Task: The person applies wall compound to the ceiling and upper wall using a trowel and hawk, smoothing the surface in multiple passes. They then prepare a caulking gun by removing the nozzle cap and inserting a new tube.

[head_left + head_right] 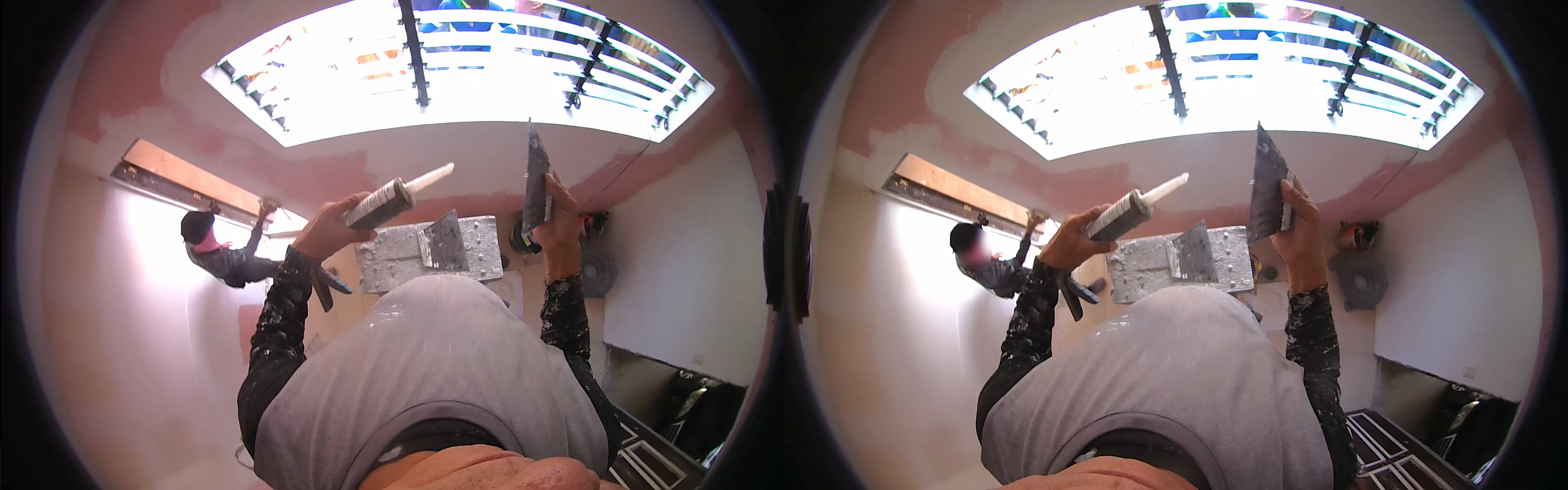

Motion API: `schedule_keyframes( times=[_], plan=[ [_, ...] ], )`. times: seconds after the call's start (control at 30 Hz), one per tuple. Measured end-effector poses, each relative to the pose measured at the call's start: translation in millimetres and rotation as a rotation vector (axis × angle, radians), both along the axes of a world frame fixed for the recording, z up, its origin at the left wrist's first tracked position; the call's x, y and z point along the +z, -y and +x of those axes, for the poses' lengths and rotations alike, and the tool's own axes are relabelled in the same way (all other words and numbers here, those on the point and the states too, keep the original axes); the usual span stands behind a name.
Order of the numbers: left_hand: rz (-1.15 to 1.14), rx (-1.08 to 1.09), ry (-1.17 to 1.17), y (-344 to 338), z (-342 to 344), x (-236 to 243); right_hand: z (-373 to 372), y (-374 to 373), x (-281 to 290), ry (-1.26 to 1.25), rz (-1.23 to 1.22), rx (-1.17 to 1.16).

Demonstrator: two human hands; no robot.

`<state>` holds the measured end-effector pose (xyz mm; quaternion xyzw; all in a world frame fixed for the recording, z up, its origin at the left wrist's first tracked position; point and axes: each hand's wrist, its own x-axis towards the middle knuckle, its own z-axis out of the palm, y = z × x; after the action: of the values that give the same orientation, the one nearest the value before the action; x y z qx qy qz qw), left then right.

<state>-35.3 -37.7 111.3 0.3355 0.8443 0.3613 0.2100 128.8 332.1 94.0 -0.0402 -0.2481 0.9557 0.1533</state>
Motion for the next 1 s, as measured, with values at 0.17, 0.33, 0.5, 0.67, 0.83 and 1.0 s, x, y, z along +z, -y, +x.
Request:
schedule_keyframes(
  times=[0.17, 0.33, 0.5, 0.67, 0.83, 1.0],
  plan=[
    [-0.023, 0.129, 0.105, 10.8, 5.4, -57.0, 23.4, -0.3, -17.4, 0.041, 0.178, -0.011],
    [-0.227, 0.094, -0.033, -8.2, 21.6, -78.1, 25.0, -6.3, -38.1, 0.278, 0.045, -0.033],
    [-0.111, 0.097, -0.157, -35.8, 20.2, -99.8, 20.0, -5.6, -35.8, 0.334, 0.084, -0.059],
    [-0.074, -0.136, -0.228, -65.6, 5.9, -85.3, 25.3, -38.0, -37.6, 0.229, 0.089, -0.116],
    [-0.223, -0.413, -0.321, -97.5, 34.1, -114.3, 38.5, -56.1, -72.1, 0.307, 0.411, -0.288],
    [-0.253, -0.295, -0.249, -106.1, 55.9, -114.8, 47.0, -0.7, -54.3, 0.288, 0.306, -0.131]
  ],
)
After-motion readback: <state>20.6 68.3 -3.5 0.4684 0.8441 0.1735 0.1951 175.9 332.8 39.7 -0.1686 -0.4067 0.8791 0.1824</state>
